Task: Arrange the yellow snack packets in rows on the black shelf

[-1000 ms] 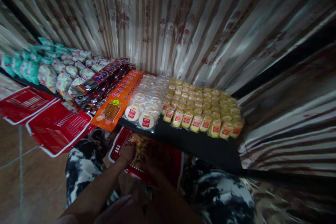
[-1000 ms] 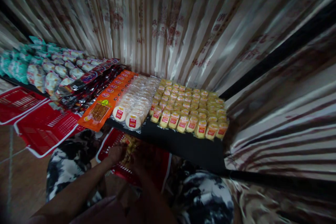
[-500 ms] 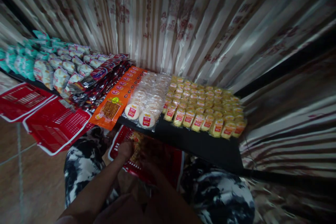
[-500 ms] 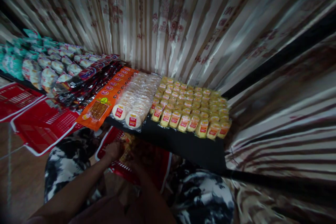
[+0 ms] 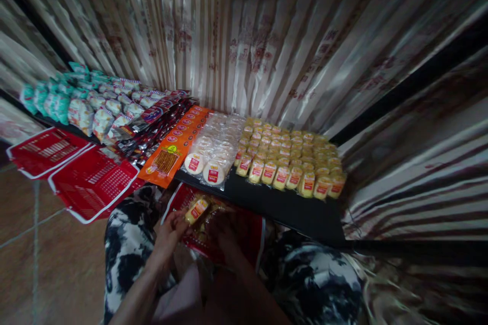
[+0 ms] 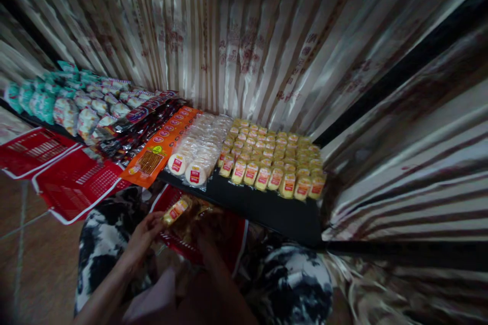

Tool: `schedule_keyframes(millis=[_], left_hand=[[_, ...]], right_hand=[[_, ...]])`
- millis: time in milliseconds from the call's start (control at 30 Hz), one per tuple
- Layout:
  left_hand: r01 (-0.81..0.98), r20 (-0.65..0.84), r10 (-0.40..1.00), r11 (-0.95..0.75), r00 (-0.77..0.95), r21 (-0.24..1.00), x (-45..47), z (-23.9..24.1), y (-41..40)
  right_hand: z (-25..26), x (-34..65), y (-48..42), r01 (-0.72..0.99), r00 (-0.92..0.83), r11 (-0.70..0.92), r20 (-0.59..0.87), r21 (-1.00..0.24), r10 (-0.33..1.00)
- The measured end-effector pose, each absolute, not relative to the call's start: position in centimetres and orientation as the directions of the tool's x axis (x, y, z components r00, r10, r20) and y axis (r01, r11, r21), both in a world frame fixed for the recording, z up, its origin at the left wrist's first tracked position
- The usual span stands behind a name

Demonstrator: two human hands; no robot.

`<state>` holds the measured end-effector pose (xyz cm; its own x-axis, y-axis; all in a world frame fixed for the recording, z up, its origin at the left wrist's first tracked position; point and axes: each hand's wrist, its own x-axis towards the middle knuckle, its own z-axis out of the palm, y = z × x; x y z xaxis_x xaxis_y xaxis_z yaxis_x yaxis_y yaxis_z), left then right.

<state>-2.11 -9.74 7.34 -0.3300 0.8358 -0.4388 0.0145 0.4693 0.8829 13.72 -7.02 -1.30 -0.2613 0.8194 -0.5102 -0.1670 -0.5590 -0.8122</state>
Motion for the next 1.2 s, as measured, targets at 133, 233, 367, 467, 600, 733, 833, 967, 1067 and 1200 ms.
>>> schedule_keyframes(millis=[133, 233, 367, 467, 600, 733, 833, 967, 1067, 1200], left_hand=[[-0.256, -0.515, 0.787, 0.450, -0.340, 0.856, 0.6, 8.2, -12.7], [-0.284, -0.523, 0.800, 0.450, -0.294, 0.847, 1.8, 8.6, -12.1], [-0.249, -0.419, 0.878, 0.363, -0.232, 0.898, 3.8, 9.3, -9.5], [-0.169, -0.349, 0.920, 0.321, -0.176, 0.932, 5.6, 9.8, -7.7], [0.198, -0.160, 0.970, 0.196, -0.184, 0.960, 7.0, 10.1, -6.1], [0.507, 0.121, 0.967, 0.010, -0.224, 0.862, 7.8, 9.9, -4.6], [0.501, 0.150, 0.972, -0.039, -0.183, 0.865, 8.9, 9.6, -2.9], [0.470, 0.098, 0.987, -0.028, -0.125, 0.882, 10.9, 9.5, 0.1], [0.540, 0.121, 0.985, -0.038, -0.120, 0.841, 12.0, 9.3, 2.1], [0.611, 0.154, 0.982, -0.054, -0.112, 0.790, 12.9, 8.6, 3.3]], right_hand=[[2.8, 14.8, -8.6, -0.402, -0.384, -0.571, -0.435, -0.716, 0.815], [5.8, 15.7, -9.0, -0.387, -0.309, -0.455, -0.352, -0.802, 0.883], [7.7, 16.8, -8.1, -0.142, -0.139, -0.236, -0.217, -0.961, 0.966], [8.0, 17.6, -6.8, -0.187, -0.103, -0.171, -0.154, -0.967, 0.983], [8.0, 18.7, -5.1, -0.212, -0.010, -0.117, -0.118, -0.970, 0.993], [7.9, 20.2, -3.2, -0.123, 0.069, -0.061, -0.070, -0.990, 0.995], [7.5, 21.6, -2.0, -0.002, 0.203, -0.021, -0.021, -1.000, 0.979], [6.7, 23.0, -0.8, 0.060, 0.317, -0.005, 0.014, -0.998, 0.948], [6.3, 23.6, -0.5, 0.044, 0.353, -0.002, 0.014, -0.999, 0.936], [6.1, 24.1, -0.4, 0.038, 0.344, -0.015, -0.001, -0.999, 0.939]])
